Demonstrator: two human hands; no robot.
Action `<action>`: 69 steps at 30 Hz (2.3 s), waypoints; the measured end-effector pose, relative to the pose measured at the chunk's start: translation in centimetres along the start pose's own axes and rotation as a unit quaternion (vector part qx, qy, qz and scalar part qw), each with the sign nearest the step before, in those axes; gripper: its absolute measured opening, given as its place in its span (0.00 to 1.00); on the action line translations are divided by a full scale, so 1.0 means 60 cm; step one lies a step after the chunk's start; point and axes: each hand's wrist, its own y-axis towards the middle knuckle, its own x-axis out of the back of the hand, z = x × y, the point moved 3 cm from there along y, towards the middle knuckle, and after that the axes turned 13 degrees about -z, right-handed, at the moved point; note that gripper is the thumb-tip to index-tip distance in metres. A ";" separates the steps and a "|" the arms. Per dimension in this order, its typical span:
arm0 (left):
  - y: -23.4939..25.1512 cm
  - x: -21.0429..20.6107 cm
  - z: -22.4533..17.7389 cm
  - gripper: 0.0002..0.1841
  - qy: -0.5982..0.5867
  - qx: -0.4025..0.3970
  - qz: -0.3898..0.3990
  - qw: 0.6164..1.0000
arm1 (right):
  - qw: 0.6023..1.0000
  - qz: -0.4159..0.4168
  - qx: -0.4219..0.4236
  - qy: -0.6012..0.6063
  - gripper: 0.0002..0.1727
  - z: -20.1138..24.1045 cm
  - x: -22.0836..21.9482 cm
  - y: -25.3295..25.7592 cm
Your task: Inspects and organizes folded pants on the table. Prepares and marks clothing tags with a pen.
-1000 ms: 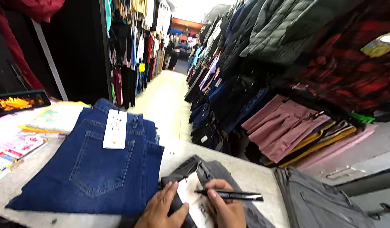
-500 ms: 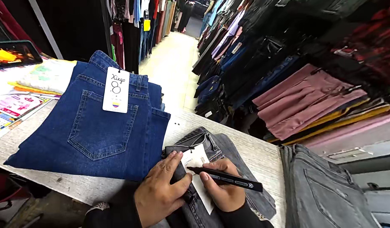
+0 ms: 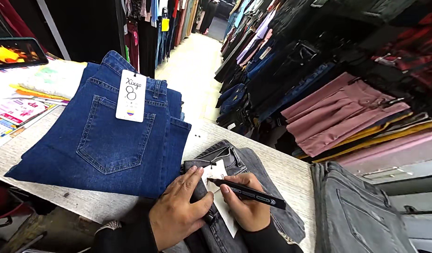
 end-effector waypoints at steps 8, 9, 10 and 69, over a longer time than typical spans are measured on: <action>0.000 0.001 0.000 0.18 0.009 -0.007 0.005 1.000 | 1.000 -0.012 0.002 0.001 0.08 0.005 0.007 -0.001; 0.000 0.001 0.000 0.18 0.008 -0.007 0.008 1.000 | 1.000 -0.012 0.001 0.001 0.08 0.005 0.008 -0.002; 0.000 0.001 0.000 0.18 0.008 -0.007 0.008 1.000 | 1.000 -0.012 0.001 0.000 0.08 0.005 0.009 -0.002; -0.002 0.000 0.001 0.17 0.010 -0.012 0.008 1.000 | 0.997 -0.069 -0.023 0.018 0.09 0.001 0.020 0.011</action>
